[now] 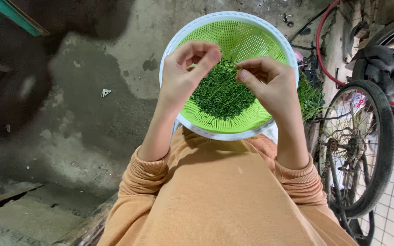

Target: The person strips green leaves from stems by hand over a green colander. They repeatedly pick up stems, pull off the leaves into the colander, and discard the bare stems to the side.

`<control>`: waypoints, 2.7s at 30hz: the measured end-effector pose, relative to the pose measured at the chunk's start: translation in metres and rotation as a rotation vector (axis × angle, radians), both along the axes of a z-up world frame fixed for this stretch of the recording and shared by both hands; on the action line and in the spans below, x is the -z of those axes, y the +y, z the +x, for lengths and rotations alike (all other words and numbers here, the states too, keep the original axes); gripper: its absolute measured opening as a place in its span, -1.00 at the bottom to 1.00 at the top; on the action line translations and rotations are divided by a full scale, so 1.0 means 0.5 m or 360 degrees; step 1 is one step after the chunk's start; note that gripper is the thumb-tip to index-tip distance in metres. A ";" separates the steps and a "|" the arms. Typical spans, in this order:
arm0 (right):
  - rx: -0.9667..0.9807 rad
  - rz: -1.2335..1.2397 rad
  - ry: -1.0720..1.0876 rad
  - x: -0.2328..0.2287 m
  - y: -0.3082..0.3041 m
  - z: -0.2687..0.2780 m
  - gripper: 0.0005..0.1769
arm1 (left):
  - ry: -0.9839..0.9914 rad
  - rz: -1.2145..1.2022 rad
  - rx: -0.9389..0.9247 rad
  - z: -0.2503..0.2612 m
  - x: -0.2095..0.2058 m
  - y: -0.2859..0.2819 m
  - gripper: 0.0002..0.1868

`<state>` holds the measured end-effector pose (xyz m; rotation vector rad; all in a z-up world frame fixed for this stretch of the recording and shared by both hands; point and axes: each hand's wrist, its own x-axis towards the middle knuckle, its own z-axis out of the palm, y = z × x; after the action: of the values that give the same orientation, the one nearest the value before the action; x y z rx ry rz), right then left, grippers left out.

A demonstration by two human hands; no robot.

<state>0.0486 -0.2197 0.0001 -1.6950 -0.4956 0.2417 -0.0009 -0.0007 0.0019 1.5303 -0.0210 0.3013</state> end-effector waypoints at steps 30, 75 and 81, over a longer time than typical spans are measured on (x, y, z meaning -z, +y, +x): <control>0.0454 0.0015 -0.0225 -0.012 -0.115 0.042 -0.84 | -0.0017 -0.0445 -0.0275 0.017 0.017 0.059 -0.76; -0.0052 0.0120 0.0199 0.002 0.009 0.000 -0.76 | -0.0347 0.1073 -0.0539 -0.019 -0.018 -0.061 -0.77; -0.0035 0.0041 0.0160 0.009 -0.001 0.008 -0.80 | -0.0269 0.0961 -0.0419 -0.014 -0.011 -0.045 -0.87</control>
<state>0.0525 -0.2202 -0.0042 -1.6442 -0.4411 0.3334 -0.0080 -0.0232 0.0076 2.1061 -0.0467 0.6788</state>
